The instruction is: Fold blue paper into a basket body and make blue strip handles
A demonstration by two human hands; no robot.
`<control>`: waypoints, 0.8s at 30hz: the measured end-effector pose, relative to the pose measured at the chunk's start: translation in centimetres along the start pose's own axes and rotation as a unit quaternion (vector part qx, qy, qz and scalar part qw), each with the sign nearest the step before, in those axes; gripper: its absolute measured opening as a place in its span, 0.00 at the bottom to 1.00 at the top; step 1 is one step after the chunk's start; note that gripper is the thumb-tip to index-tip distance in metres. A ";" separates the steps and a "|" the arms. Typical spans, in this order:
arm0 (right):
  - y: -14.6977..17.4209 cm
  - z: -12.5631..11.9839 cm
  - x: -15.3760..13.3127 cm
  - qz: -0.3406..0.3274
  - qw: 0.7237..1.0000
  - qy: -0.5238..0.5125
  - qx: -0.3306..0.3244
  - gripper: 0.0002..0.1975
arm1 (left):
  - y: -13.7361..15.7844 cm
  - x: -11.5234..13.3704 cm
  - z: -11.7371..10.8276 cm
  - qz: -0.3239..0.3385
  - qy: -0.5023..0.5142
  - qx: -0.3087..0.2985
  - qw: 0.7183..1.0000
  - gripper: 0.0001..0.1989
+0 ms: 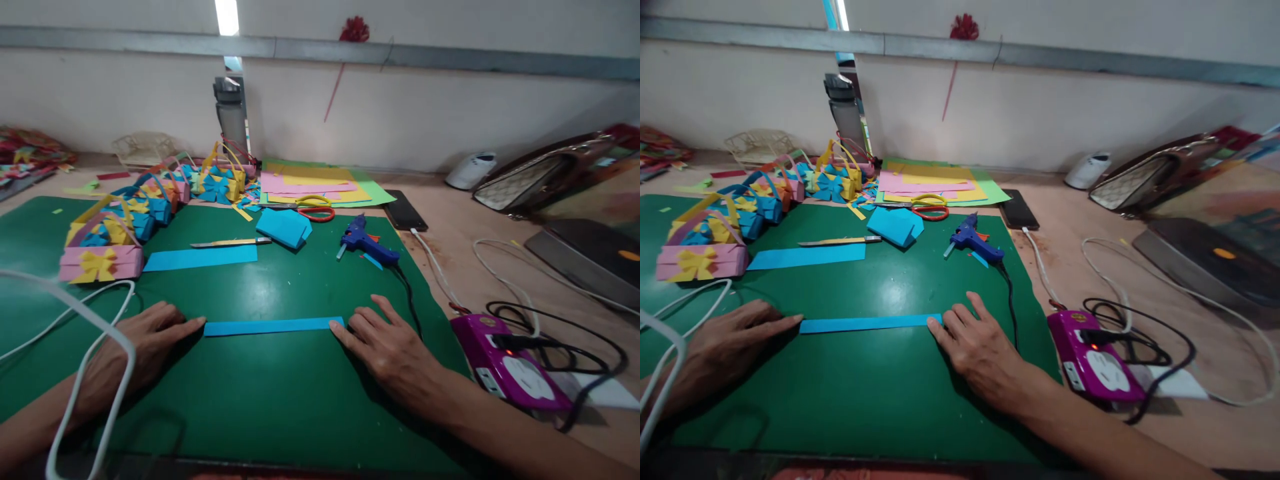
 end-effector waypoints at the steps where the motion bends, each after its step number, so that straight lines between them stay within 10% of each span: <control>1: -0.1 -0.1 -0.1 0.003 1.000 0.011 0.003 0.16 | -0.1 0.1 -0.1 -0.019 0.001 0.016 1.000 0.18; 5: -1.3 -0.8 -0.7 0.028 0.999 0.025 0.031 0.15 | -1.3 1.9 -0.9 -0.024 0.007 0.121 0.992 0.12; 12: -5.1 -0.8 -2.6 0.075 0.989 -0.107 0.067 0.11 | -3.3 1.8 -1.0 -0.189 0.092 0.099 0.973 0.08; 24: -8.4 0.2 -4.3 -0.003 0.996 -0.080 0.042 0.11 | -5.9 3.5 0.4 -0.074 0.102 -0.002 0.992 0.06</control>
Point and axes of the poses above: each hand's wrist, its own y-axis away from the middle knuckle, its own z-axis out of the palm, x = y × z, the point moved 3 cm from there along -y, towards the middle knuckle, and after that the axes turned 1 degree about z, right-handed, at the moved point
